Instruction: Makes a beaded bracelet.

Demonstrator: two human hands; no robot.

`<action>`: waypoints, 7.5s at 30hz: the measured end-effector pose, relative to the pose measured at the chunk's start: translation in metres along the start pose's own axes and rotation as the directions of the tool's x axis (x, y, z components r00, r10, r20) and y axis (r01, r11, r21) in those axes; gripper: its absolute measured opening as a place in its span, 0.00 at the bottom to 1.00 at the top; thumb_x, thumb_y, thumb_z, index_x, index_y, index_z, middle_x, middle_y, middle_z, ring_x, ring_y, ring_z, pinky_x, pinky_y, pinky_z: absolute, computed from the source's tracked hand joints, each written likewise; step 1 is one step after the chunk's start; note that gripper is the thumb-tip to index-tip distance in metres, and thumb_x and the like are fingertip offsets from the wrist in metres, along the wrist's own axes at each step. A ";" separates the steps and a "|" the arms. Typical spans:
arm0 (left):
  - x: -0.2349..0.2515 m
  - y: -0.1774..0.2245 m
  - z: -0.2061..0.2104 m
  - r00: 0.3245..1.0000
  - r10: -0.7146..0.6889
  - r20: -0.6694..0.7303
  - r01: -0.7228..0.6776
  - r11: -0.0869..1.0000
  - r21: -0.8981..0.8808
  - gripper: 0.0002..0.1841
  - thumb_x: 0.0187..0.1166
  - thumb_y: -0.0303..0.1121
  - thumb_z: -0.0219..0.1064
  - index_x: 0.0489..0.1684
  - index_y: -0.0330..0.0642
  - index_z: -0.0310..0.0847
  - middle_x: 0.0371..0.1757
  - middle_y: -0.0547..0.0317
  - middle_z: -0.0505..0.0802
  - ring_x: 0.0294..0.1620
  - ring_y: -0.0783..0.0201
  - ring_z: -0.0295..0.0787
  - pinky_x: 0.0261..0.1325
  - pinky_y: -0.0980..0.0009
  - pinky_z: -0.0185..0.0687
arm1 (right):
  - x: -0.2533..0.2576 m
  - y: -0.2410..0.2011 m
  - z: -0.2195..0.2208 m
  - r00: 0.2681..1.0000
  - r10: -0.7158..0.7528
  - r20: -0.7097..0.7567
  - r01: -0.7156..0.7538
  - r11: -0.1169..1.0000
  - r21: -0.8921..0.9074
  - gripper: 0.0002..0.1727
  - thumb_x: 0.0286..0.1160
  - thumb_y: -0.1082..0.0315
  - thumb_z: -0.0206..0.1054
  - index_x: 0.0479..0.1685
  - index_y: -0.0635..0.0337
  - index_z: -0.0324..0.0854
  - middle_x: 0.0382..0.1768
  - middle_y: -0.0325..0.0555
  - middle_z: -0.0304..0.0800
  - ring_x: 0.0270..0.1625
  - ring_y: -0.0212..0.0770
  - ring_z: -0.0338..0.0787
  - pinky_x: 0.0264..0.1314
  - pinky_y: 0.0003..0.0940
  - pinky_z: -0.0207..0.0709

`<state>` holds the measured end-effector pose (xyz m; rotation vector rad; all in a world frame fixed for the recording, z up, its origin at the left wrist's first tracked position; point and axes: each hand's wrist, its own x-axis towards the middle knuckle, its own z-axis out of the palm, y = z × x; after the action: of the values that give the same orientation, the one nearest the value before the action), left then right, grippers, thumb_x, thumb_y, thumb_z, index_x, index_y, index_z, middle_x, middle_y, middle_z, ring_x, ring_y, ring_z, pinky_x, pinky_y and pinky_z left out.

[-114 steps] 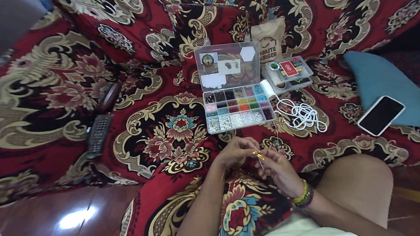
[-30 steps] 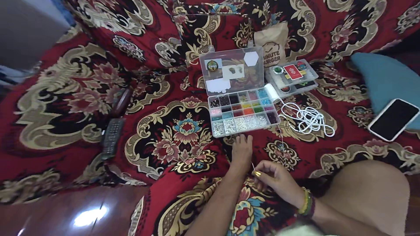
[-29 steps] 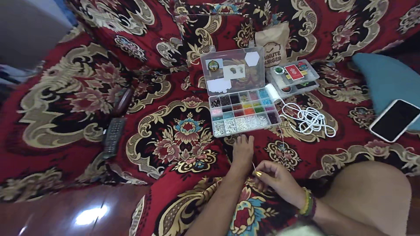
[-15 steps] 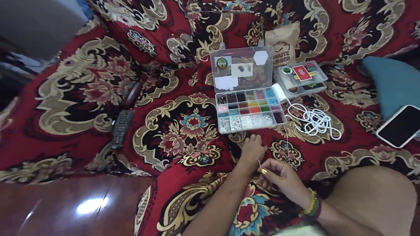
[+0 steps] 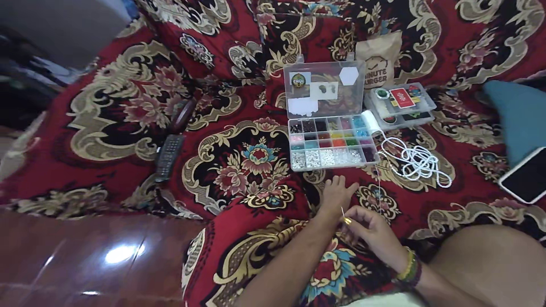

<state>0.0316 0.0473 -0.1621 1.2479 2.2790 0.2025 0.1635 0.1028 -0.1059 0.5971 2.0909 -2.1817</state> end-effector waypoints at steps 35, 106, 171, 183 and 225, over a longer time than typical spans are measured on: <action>-0.008 -0.069 -0.064 0.773 -0.435 -0.463 0.309 0.894 -0.324 0.08 0.76 0.32 0.74 0.48 0.45 0.95 0.59 0.38 0.89 0.67 0.37 0.80 0.68 0.39 0.67 | 0.002 0.001 -0.006 0.984 -0.133 -0.118 0.137 0.990 0.027 0.07 0.79 0.74 0.63 0.44 0.64 0.86 0.34 0.39 0.96 0.33 0.31 0.95 0.38 0.26 0.91; -0.039 -0.047 -0.006 0.940 0.319 -0.117 -0.085 -0.111 -0.990 0.09 0.69 0.23 0.69 0.29 0.54 0.86 0.28 0.74 0.94 0.31 0.79 0.90 0.42 0.78 0.87 | 0.000 0.008 -0.008 0.965 -0.234 -0.122 0.239 0.971 0.028 0.07 0.76 0.74 0.61 0.34 0.59 0.84 0.23 0.32 0.90 0.21 0.24 0.86 0.24 0.19 0.83; -0.039 -0.044 -0.011 0.936 0.238 -0.259 -0.292 0.112 -0.950 0.08 0.75 0.25 0.65 0.28 0.45 0.87 0.44 0.73 0.90 0.46 0.80 0.85 0.53 0.78 0.82 | 0.002 0.007 -0.006 0.994 -0.053 -0.091 0.063 0.992 0.110 0.10 0.83 0.74 0.57 0.54 0.68 0.80 0.39 0.43 0.95 0.28 0.32 0.93 0.33 0.27 0.89; -0.039 -0.041 -0.013 0.933 0.191 -0.304 -0.326 0.099 -0.940 0.07 0.76 0.25 0.65 0.33 0.41 0.89 0.48 0.69 0.92 0.49 0.77 0.87 0.56 0.75 0.84 | 0.001 0.005 -0.004 0.993 -0.044 -0.113 0.059 0.989 0.134 0.09 0.86 0.74 0.55 0.48 0.68 0.81 0.37 0.42 0.95 0.31 0.34 0.95 0.37 0.28 0.92; -0.022 -0.059 -0.039 0.873 -0.449 -0.193 0.189 0.675 -0.713 0.18 0.90 0.36 0.60 0.68 0.33 0.74 0.33 0.50 0.93 0.27 0.61 0.92 0.38 0.64 0.89 | 0.003 0.007 -0.012 0.980 -0.131 -0.147 0.134 0.991 0.009 0.11 0.82 0.75 0.56 0.46 0.68 0.85 0.43 0.43 0.96 0.42 0.34 0.96 0.45 0.28 0.92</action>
<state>-0.0230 0.0006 -0.1424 0.4193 2.3194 1.1015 0.1657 0.1142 -0.1133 0.6564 2.2464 -2.2950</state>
